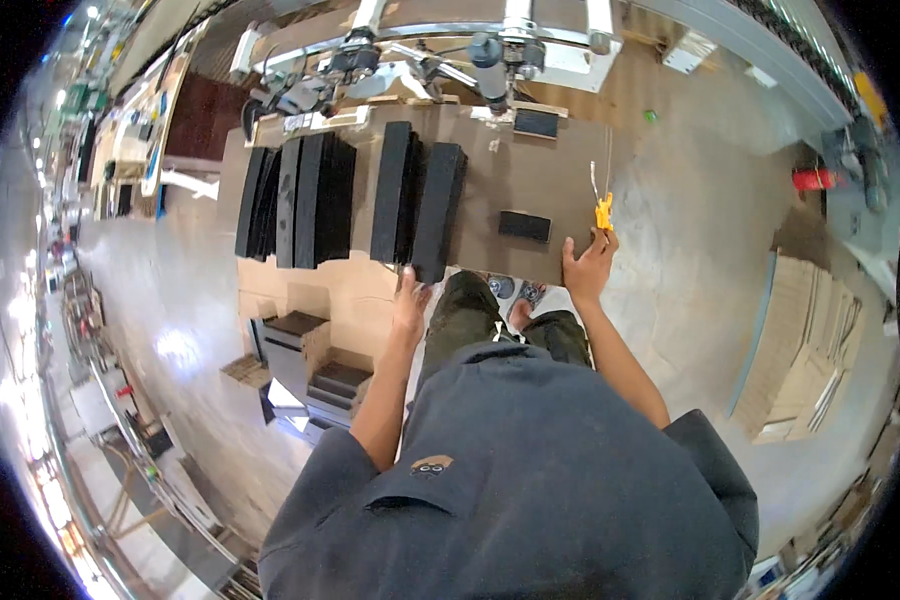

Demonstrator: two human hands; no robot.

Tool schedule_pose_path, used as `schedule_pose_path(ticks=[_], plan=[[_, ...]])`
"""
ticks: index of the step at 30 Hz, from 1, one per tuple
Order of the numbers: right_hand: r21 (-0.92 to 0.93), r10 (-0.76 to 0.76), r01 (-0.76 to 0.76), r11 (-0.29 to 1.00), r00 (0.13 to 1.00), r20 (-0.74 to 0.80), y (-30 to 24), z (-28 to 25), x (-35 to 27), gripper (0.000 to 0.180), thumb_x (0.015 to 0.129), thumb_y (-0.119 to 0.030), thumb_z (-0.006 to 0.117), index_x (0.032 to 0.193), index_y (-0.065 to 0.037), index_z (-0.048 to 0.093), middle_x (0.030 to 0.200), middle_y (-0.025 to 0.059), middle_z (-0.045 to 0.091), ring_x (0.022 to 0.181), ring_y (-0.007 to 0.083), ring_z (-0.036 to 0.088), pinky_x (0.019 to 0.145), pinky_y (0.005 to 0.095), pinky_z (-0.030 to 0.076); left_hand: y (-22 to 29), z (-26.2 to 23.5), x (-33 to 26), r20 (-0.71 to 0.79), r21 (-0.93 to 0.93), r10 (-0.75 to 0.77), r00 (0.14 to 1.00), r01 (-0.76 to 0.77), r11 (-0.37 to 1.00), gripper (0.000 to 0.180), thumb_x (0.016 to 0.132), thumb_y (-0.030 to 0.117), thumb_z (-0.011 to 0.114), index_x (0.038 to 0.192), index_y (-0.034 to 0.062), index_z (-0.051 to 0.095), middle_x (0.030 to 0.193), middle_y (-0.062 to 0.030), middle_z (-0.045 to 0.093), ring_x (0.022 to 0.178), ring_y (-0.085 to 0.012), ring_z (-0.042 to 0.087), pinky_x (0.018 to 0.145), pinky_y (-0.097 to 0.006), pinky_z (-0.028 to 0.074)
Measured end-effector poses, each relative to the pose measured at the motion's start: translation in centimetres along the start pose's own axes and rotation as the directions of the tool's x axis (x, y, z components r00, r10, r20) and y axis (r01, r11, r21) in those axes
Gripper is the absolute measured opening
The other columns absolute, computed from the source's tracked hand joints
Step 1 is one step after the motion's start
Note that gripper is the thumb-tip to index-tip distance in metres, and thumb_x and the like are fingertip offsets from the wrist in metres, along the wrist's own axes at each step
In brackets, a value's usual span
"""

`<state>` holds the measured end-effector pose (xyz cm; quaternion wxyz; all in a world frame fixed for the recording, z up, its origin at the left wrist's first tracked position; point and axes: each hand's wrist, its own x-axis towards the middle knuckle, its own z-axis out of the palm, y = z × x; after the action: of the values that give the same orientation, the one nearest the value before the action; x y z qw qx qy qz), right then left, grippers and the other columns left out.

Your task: The person applies adhesive from a bottle to the surfaces of black foam blocks and joins them to form L-shaped structures, stacking the finished pieces on a workbench.

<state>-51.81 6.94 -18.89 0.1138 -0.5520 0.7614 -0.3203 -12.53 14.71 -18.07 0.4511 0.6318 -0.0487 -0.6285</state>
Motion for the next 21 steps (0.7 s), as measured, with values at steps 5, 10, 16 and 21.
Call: schedule_pose_path(ticks=[5,10,16,21], plan=[[-0.105,-0.053,0.036,0.994,0.986,-0.157,-1.7,-0.8,-0.4,0.072,0.098,-0.043,0.082,0.148,0.0,0.054,0.151,0.0257,0.053,0.145,0.0445,0.049,0.122,0.0527,0.037,1.7,-2.0,-1.9,-0.245,-0.177,0.186,0.952,-0.232,0.956,0.091,0.111,0.073,0.05,0.17,0.0052,0.04,0.161,-0.0162,0.06,0.139,-0.0298,0.062,0.127,-0.044,0.041],[0.675,0.037,-0.456,0.58,0.843,0.537,-13.9,0.3,0.2,0.07,0.111,-0.044,0.072,0.158,0.001,0.046,0.15,0.0135,0.056,0.138,0.026,0.055,0.123,0.0421,0.04,2.9,-2.8,-0.3,-0.129,-0.316,0.131,0.983,-0.166,0.934,0.098,0.108,0.076,0.055,0.173,0.0052,0.034,0.168,-0.0194,0.052,0.148,-0.0356,0.055,0.13,-0.046,0.038],[0.335,0.199,-0.814,0.475,0.47,0.86,-20.1,9.7,1.6,0.11,0.1,-0.056,0.081,0.178,-0.004,0.023,0.171,0.0134,0.042,0.154,0.029,0.046,0.128,0.0485,0.037,5.4,0.4,2.5,-0.102,-0.22,0.032,0.994,-0.054,0.974,0.085,0.097,0.051,0.089,0.163,0.0123,0.052,0.134,-0.0055,0.065,0.104,-0.0184,0.064,0.09,-0.035,0.056],[0.362,0.094,-0.797,0.484,0.458,0.884,-24.7,11.5,2.1,0.101,0.1,-0.046,0.083,0.175,-0.006,0.029,0.16,0.0145,0.052,0.145,0.0304,0.054,0.125,0.046,0.042,6.2,0.5,1.8,-0.124,-0.198,0.054,0.991,-0.078,0.977,0.093,0.094,0.037,0.092,0.165,0.0009,0.045,0.139,-0.0133,0.066,0.116,-0.0243,0.069,0.098,-0.039,0.06]])
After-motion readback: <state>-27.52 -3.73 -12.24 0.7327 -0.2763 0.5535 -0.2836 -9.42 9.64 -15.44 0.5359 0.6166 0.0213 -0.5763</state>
